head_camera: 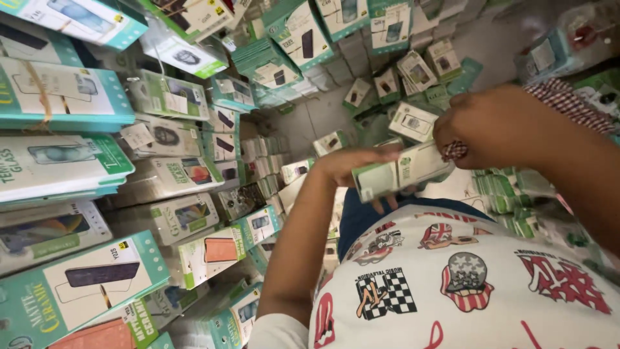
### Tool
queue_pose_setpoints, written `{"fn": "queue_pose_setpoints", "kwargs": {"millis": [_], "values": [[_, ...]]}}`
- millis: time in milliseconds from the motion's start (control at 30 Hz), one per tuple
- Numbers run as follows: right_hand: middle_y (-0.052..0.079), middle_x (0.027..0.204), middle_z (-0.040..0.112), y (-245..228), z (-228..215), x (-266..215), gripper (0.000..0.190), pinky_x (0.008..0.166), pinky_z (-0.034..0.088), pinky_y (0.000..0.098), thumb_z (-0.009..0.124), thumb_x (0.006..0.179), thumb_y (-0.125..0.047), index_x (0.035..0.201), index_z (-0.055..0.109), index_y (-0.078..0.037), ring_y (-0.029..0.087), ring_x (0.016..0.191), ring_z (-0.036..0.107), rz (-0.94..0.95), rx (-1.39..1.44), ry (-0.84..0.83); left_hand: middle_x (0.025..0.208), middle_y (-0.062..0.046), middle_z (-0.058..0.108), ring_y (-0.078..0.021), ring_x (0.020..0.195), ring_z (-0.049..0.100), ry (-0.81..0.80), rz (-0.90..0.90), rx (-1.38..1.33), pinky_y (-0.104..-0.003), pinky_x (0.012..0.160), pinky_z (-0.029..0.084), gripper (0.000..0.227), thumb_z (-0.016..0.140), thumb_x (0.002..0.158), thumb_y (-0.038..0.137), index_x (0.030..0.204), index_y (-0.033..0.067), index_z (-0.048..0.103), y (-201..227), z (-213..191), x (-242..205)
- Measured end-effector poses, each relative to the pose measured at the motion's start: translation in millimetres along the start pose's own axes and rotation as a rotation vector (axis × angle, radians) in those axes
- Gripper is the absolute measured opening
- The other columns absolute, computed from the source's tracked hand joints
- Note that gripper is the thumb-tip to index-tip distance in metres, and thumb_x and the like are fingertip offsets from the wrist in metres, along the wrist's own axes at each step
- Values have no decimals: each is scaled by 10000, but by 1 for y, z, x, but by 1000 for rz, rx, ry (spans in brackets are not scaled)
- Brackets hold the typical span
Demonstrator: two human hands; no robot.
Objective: Wiping down and organizing stacks of screen protector boxes in a storage area.
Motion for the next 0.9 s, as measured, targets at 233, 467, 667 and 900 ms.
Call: {"fn": "queue_pose_setpoints", "kwargs": {"millis": [233, 467, 667, 900], "values": [[133, 1373, 683, 19, -7, -24, 375, 792, 523, 382, 891, 753, -106, 1121, 823, -91, 255, 907, 653, -80, 458, 759, 1282, -168, 601, -298, 981, 628, 366, 552, 47, -442, 808, 548, 816, 738, 892, 239, 1559, 109, 285, 20, 29, 9], [36, 1285, 517, -15, 42, 6, 435, 914, 469, 307, 570, 996, -318, 1382, 428, -177, 146, 1058, 519, 125, 1886, 761, 1388, -262, 566, -340, 1083, 650, 1271, 681, 520, -366, 805, 579, 1034, 735, 594, 16, 1529, 0, 293, 25, 44, 15], [129, 1228, 530, -24, 67, 25, 486, 1030, 444, 425, 707, 1017, -216, 1436, 475, -136, 270, 1148, 556, 236, 1618, 796, 1476, -262, 511, -386, 1333, 539, 889, 613, -303, -508, 1142, 432, 875, 585, 941, 580, 1611, 83, 324, 25, 69, 39], [368, 1160, 564, -73, 6, 24, 402, 1028, 388, 694, 497, 1087, -240, 1299, 522, 99, 592, 1125, 542, -176, 825, 1149, 1219, -161, 687, -287, 1129, 681, 664, 629, -707, -380, 1021, 516, 809, 610, 957, 765, 1385, 80, 645, 16, 24, 46]]}}
Point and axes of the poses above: each hand's wrist, its own x-axis towards the middle knuckle, its own z-axis out of the palm, y = z × x, the point moved 3 cm from there along x, towards the middle knuckle
